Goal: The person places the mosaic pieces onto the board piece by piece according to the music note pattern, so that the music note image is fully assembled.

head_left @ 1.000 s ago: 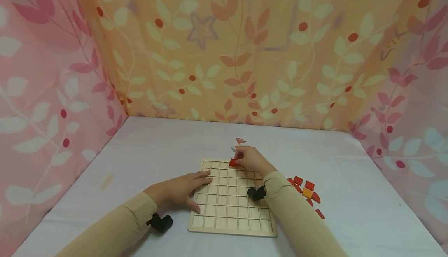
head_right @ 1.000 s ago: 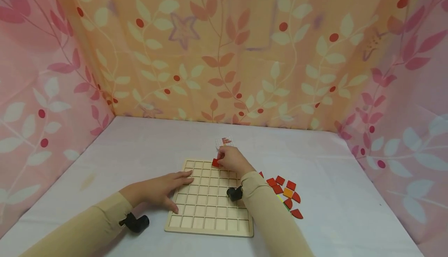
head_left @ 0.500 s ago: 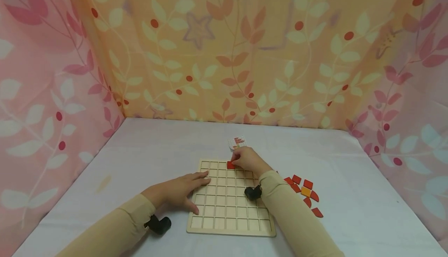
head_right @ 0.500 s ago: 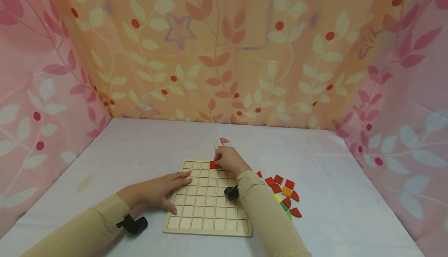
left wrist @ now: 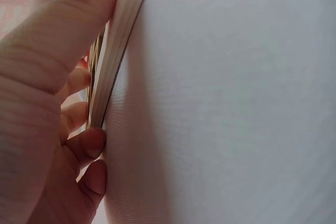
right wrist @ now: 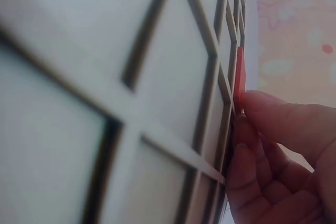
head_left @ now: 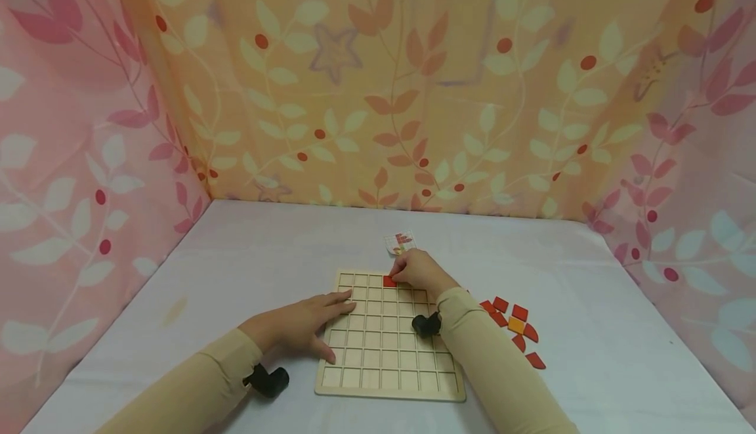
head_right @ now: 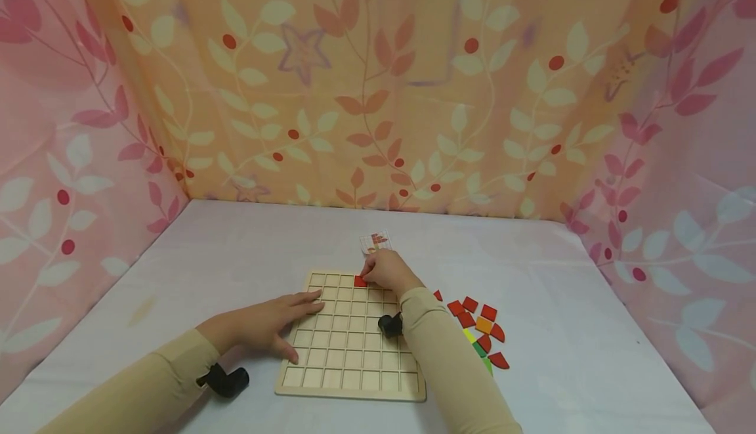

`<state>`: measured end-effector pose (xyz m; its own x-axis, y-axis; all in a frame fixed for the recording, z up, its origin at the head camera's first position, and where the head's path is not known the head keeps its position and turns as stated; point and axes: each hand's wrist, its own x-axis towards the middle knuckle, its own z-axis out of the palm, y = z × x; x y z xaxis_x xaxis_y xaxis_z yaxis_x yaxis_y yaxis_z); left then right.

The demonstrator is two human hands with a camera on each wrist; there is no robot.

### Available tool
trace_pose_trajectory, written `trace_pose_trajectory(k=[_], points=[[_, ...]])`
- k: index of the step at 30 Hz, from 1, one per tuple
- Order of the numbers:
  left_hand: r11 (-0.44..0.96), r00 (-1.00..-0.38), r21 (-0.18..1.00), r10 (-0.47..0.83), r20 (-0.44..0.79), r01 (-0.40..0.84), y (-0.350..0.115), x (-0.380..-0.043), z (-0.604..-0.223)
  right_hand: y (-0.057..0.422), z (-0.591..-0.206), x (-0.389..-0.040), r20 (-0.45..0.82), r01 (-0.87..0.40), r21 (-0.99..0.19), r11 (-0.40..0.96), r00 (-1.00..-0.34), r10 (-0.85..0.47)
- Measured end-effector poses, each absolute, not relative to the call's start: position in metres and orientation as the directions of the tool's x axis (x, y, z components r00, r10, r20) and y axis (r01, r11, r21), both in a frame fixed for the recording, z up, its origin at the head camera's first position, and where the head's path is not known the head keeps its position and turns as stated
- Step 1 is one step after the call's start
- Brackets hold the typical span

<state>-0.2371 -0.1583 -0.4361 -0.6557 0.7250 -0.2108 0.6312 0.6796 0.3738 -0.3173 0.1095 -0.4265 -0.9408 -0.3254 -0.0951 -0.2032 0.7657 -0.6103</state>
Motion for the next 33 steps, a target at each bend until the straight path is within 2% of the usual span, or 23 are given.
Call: trace_pose_trajectory(k=[17, 26, 33], points=[[0.675, -0.65, 0.367, 0.73, -0.211, 0.64, -0.16, -0.237, -0.437, 0.127, -0.412, -0.313, -0.081, -0.291, -0.612, 0.735, -0.902, -0.425], [0.667, -0.643, 0.349, 0.739, -0.199, 0.658, -0.158, -0.238, -0.439, 0.17, -0.397, -0.3, -0.126, -0.243, -0.588, 0.771, -0.914, -0.385], [0.667, -0.642, 0.34, 0.74, -0.2, 0.663, -0.159, -0.239, -0.44, 0.203, -0.4, -0.289, -0.192, -0.14, -0.596, 0.791, -0.931, -0.31]])
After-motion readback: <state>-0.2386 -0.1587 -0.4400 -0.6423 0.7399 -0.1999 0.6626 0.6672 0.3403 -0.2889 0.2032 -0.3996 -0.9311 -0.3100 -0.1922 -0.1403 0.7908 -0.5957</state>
